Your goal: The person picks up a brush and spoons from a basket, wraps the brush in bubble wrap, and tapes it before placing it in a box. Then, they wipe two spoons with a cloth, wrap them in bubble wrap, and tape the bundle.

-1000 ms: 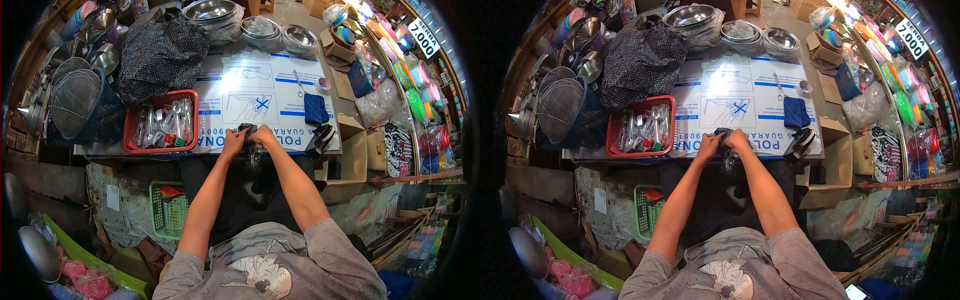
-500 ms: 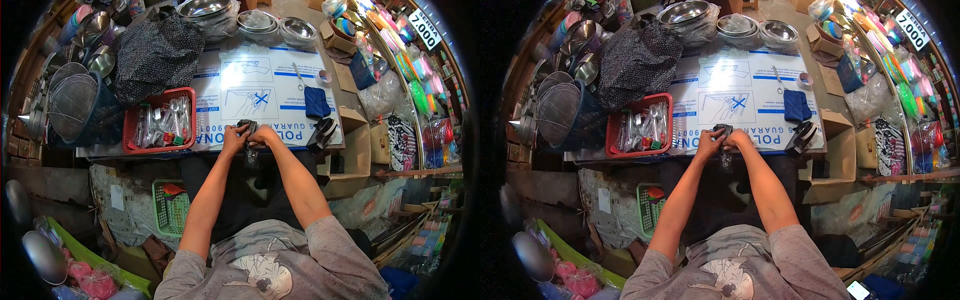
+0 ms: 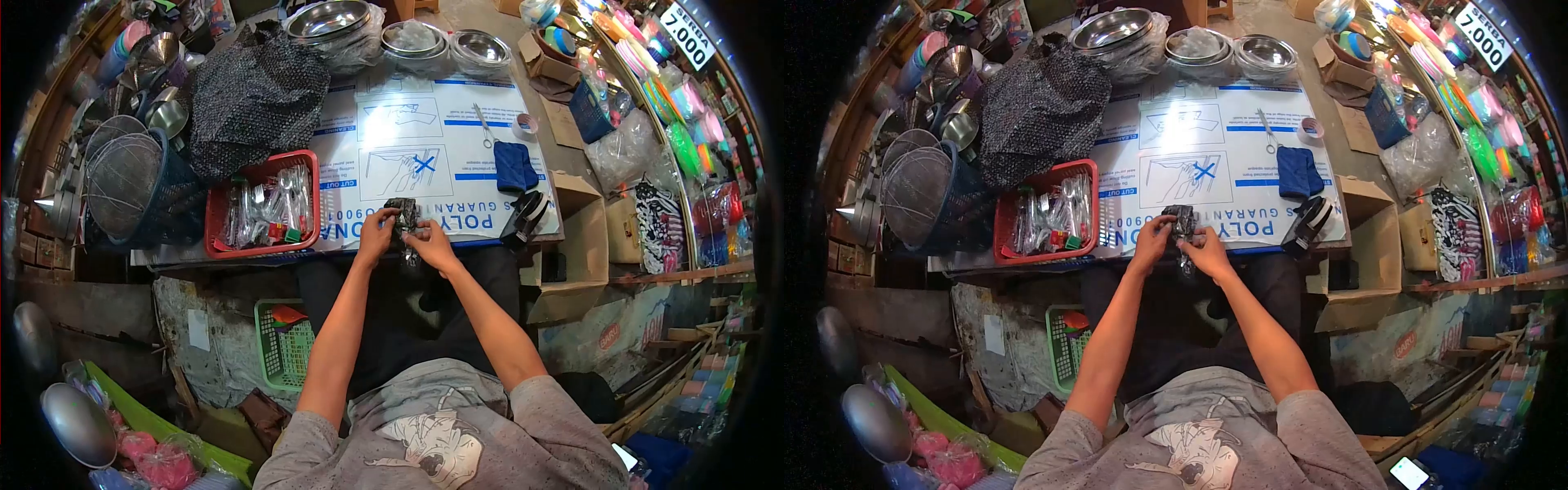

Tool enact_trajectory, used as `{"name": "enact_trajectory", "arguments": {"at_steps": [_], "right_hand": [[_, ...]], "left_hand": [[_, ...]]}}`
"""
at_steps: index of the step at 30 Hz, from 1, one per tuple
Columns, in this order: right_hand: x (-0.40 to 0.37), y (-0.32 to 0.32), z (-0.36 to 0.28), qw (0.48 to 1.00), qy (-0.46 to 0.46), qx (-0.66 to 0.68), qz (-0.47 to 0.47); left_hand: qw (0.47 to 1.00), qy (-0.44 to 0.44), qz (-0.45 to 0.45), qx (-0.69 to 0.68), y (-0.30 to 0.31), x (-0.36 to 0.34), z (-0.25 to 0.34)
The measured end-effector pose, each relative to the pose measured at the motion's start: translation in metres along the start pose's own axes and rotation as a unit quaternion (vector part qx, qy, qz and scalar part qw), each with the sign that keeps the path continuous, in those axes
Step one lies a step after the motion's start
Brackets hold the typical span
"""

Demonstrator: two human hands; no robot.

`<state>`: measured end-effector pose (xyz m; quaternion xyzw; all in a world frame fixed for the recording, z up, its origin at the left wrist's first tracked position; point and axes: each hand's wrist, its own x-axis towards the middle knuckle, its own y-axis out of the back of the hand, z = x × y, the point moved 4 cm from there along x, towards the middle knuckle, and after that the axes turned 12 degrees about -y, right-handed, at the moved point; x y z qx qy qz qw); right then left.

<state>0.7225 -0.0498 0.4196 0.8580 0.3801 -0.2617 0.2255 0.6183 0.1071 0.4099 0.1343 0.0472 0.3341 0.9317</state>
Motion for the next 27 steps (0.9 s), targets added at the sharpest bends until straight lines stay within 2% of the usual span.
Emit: {"name": "enact_trajectory", "arguments": {"at_steps": [2, 4, 6, 7, 8, 10, 11, 12, 14, 15, 16, 17, 18, 19, 20, 22, 23, 24, 26, 27], "right_hand": [[-0.015, 0.000, -0.003, 0.991, 0.085, -0.067, 0.085], [-0.042, 0.005, -0.021, 0.985, 0.125, -0.084, 0.081], [-0.065, 0.004, -0.033, 0.943, 0.214, -0.230, 0.105], [-0.084, 0.005, -0.042, 0.936, 0.187, -0.279, 0.101], [-0.097, 0.008, -0.046, 0.936, 0.188, -0.278, 0.106], [-0.115, 0.008, -0.050, 0.885, 0.236, -0.375, 0.144], [-0.119, 0.010, -0.047, 0.865, 0.282, -0.369, 0.190], [-0.125, 0.013, -0.046, 0.864, 0.283, -0.367, 0.195], [-0.132, 0.022, -0.042, 0.904, 0.244, -0.319, 0.146], [-0.138, 0.027, -0.043, 0.904, 0.245, -0.316, 0.152], [-0.139, 0.030, -0.041, 0.953, 0.203, -0.217, 0.065], [-0.141, 0.031, -0.038, 0.981, 0.157, -0.113, -0.024], [-0.142, 0.031, -0.036, 0.981, 0.160, -0.109, -0.017], [-0.139, 0.027, -0.030, 0.985, 0.145, -0.026, -0.093], [-0.137, 0.023, -0.024, 0.976, 0.130, 0.059, -0.167], [-0.138, 0.030, -0.021, 0.975, 0.129, 0.080, -0.160], [-0.139, 0.035, -0.018, 0.974, 0.123, 0.092, -0.164], [-0.150, 0.044, -0.023, 0.975, 0.124, 0.107, -0.151], [-0.180, 0.065, -0.035, 0.994, 0.061, -0.032, -0.083], [-0.189, 0.069, -0.031, 0.996, 0.058, -0.019, -0.071]], "left_hand": [[0.992, 0.054, 0.032, -0.111, 0.002, -0.011, 0.005], [0.988, 0.039, 0.044, -0.146, -0.002, -0.021, 0.011], [0.985, 0.055, 0.085, -0.141, -0.002, -0.032, 0.021], [0.976, 0.059, 0.102, -0.182, -0.005, -0.040, 0.037], [0.977, 0.056, 0.099, -0.182, -0.006, -0.044, 0.042], [0.961, 0.095, 0.070, -0.249, -0.012, -0.051, 0.042], [0.958, 0.124, 0.073, -0.247, -0.015, -0.056, 0.042], [0.959, 0.120, 0.070, -0.247, -0.014, -0.059, 0.045], [0.936, 0.114, 0.042, -0.331, -0.013, -0.063, 0.050], [0.941, 0.086, 0.059, -0.322, -0.012, -0.064, 0.060], [0.942, 0.081, 0.053, -0.321, -0.014, -0.064, 0.070], [0.926, 0.096, 0.084, -0.354, -0.014, -0.067, 0.078], [0.909, 0.111, 0.113, -0.386, -0.016, -0.069, 0.089], [0.880, 0.066, 0.098, -0.460, -0.022, -0.066, 0.097], [0.883, 0.064, 0.086, -0.457, -0.023, -0.068, 0.101], [0.867, 0.075, 0.011, -0.492, -0.029, -0.073, 0.123], [0.878, 0.067, 0.041, -0.471, -0.034, -0.073, 0.137], [0.882, 0.071, 0.022, -0.465, -0.041, -0.074, 0.139], [0.914, 0.023, 0.059, -0.402, -0.054, -0.073, 0.138], [0.916, 0.025, 0.042, -0.399, -0.065, -0.074, 0.140]]}}
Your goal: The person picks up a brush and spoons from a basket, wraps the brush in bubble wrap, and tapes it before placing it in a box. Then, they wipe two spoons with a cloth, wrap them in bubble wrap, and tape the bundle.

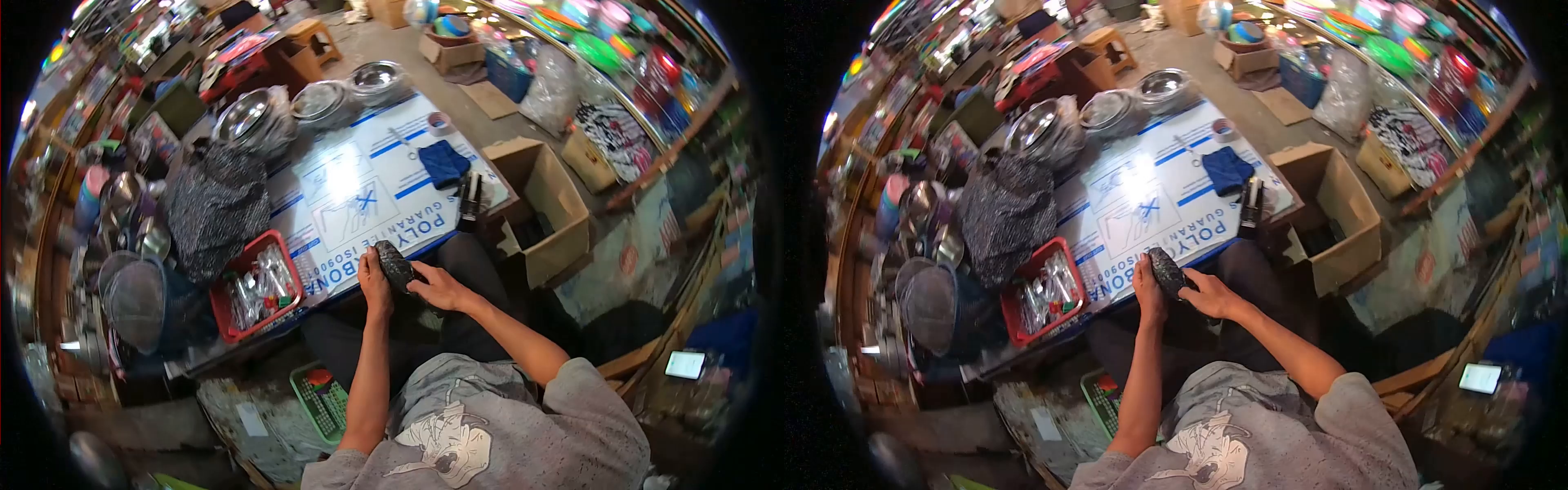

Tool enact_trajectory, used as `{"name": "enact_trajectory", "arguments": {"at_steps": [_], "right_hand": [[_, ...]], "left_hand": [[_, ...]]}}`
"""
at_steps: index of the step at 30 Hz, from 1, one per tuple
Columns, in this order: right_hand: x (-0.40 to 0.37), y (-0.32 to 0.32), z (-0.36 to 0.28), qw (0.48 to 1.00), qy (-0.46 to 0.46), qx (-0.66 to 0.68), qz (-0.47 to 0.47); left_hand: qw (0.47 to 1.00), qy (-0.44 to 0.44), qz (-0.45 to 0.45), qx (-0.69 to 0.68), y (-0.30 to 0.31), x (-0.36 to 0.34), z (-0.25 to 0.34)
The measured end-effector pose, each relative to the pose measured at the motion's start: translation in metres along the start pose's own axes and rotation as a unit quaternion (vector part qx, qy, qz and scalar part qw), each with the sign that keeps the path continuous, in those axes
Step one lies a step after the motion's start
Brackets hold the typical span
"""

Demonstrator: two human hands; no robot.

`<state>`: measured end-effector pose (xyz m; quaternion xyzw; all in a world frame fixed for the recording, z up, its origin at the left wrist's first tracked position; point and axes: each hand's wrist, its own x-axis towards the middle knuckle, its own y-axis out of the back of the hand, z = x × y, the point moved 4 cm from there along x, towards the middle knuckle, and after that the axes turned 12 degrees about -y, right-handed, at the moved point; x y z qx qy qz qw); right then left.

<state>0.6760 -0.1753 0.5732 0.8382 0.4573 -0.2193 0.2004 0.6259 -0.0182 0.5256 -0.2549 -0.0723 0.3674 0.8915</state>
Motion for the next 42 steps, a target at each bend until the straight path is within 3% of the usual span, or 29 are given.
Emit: {"name": "enact_trajectory", "arguments": {"at_steps": [2, 3, 5, 7, 13, 17, 20, 21, 23, 24, 25, 28, 32, 34, 38, 41, 42], "right_hand": [[-0.024, 0.016, -0.005, 0.953, 0.200, -0.100, 0.206], [-0.029, 0.025, -0.002, 0.952, 0.194, -0.092, 0.216], [-0.041, 0.045, 0.005, 0.917, 0.216, -0.205, 0.266], [-0.056, 0.065, 0.009, 0.917, 0.172, -0.221, 0.285], [-0.076, 0.129, 0.069, 0.895, 0.108, -0.221, 0.371], [-0.081, 0.174, 0.127, 0.887, 0.057, -0.158, 0.430], [-0.085, 0.213, 0.167, 0.863, 0.096, -0.054, 0.494], [-0.087, 0.226, 0.176, 0.860, 0.087, -0.049, 0.500], [-0.084, 0.258, 0.205, 0.876, -0.063, 0.042, 0.476], [-0.076, 0.273, 0.226, 0.860, -0.046, 0.041, 0.507], [-0.065, 0.290, 0.241, 0.857, -0.052, 0.045, 0.511], [-0.025, 0.343, 0.291, 0.847, -0.008, 0.081, 0.525], [0.033, 0.401, 0.314, 0.852, -0.089, 0.110, 0.504], [0.068, 0.418, 0.330, 0.873, -0.139, 0.120, 0.452], [0.153, 0.431, 0.387, 0.865, -0.189, 0.080, 0.457], [0.205, 0.425, 0.424, 0.884, -0.248, 0.089, 0.385], [0.215, 0.418, 0.436, 0.868, -0.319, 0.070, 0.374]], "left_hand": [[0.988, -0.073, 0.041, 0.130, -0.013, 0.001, -0.008], [0.988, -0.066, 0.029, 0.133, -0.028, 0.001, -0.012], [0.972, -0.112, 0.036, 0.204, -0.056, 0.000, -0.023], [0.941, -0.166, 0.021, 0.294, -0.081, -0.002, -0.037], [0.941, -0.085, -0.056, 0.323, -0.167, -0.018, -0.095], [0.937, -0.018, -0.194, 0.290, -0.217, -0.023, -0.135], [0.913, 0.042, -0.327, 0.241, -0.241, -0.022, -0.176], [0.909, 0.051, -0.336, 0.242, -0.248, -0.018, -0.188], [0.875, 0.015, -0.400, 0.274, -0.266, -0.006, -0.210], [0.862, 0.057, -0.418, 0.281, -0.270, 0.003, -0.223], [0.838, 0.004, -0.446, 0.316, -0.280, 0.014, -0.232], [0.692, -0.213, -0.548, 0.419, -0.317, 0.041, -0.245], [0.624, -0.255, -0.579, 0.459, -0.335, 0.067, -0.287], [0.548, -0.299, -0.518, 0.584, -0.325, 0.070, -0.307], [0.531, -0.303, -0.512, 0.603, -0.319, 0.073, -0.323], [0.523, -0.288, -0.513, 0.616, -0.325, 0.074, -0.321], [0.523, -0.279, -0.513, 0.621, -0.325, 0.074, -0.322]]}}
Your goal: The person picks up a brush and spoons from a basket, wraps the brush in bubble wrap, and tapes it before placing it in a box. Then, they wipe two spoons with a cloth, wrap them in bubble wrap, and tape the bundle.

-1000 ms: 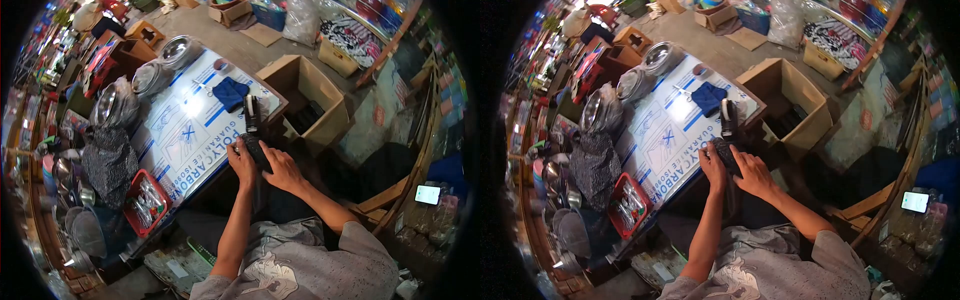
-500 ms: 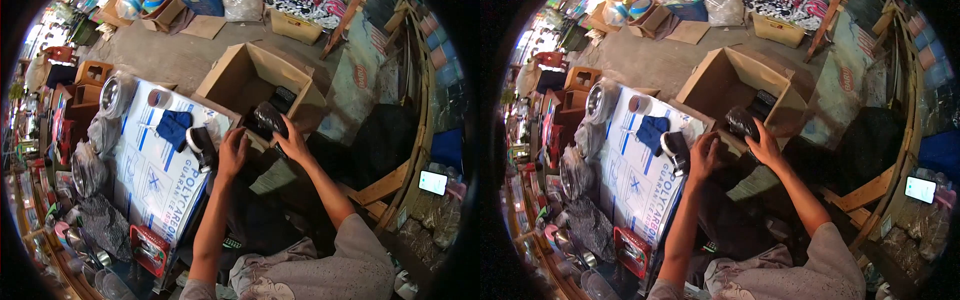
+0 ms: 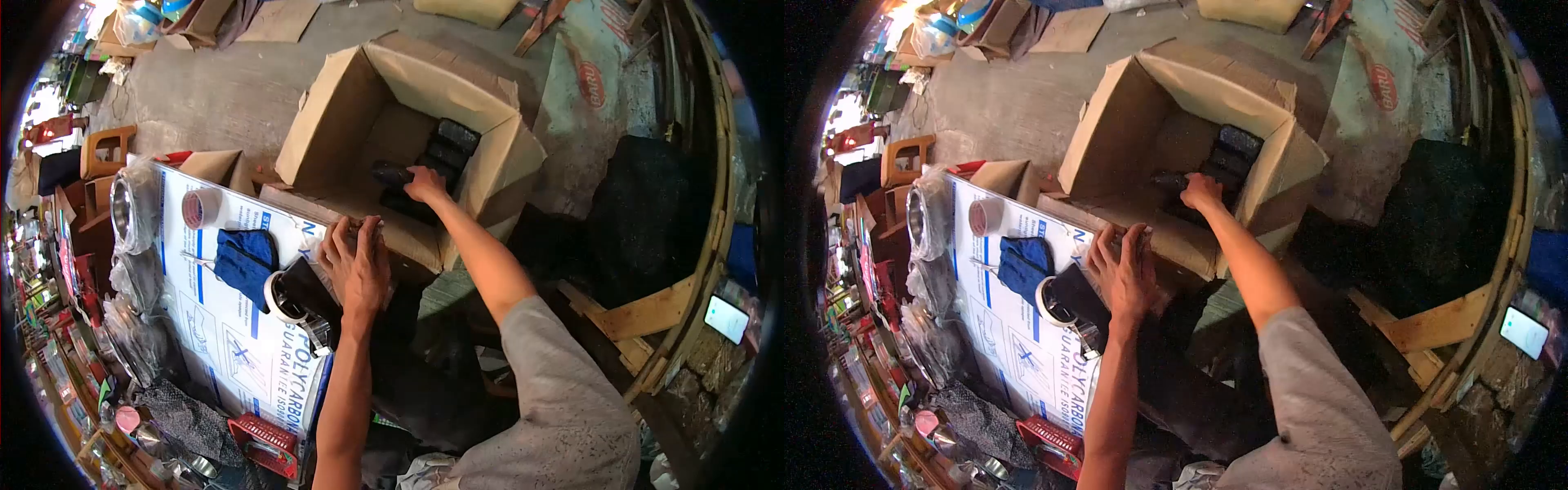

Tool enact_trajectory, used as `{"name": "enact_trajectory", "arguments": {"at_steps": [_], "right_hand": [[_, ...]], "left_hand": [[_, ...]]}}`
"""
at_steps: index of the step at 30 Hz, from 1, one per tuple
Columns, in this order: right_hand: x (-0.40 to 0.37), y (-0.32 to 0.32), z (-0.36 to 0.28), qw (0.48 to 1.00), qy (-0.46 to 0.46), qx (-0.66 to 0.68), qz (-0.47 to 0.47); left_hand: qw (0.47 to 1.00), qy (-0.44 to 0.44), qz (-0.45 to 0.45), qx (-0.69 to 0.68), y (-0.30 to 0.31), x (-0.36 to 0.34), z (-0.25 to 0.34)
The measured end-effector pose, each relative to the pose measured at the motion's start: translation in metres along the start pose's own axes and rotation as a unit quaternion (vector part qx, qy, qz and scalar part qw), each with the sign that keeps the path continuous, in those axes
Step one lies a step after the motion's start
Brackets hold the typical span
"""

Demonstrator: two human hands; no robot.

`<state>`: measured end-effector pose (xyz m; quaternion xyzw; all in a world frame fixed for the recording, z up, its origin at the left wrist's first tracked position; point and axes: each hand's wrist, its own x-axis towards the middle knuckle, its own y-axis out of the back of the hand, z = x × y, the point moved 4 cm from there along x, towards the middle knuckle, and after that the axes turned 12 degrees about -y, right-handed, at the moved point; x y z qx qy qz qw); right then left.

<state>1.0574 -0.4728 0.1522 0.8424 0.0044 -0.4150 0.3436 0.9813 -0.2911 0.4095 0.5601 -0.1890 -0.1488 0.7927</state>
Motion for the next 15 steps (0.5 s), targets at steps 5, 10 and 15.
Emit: {"name": "enact_trajectory", "arguments": {"at_steps": [5, 10, 15], "right_hand": [[0.059, -0.089, 0.049, 0.989, -0.085, -0.083, -0.083], [0.055, -0.121, 0.061, 0.986, -0.117, -0.114, -0.028], [0.063, -0.143, 0.072, 0.990, -0.112, -0.089, -0.001]], "left_hand": [[0.999, 0.003, -0.034, 0.009, -0.004, 0.002, -0.004], [0.999, 0.010, -0.039, 0.012, -0.006, 0.005, -0.004], [0.999, 0.013, -0.044, 0.012, -0.005, 0.005, -0.005]]}}
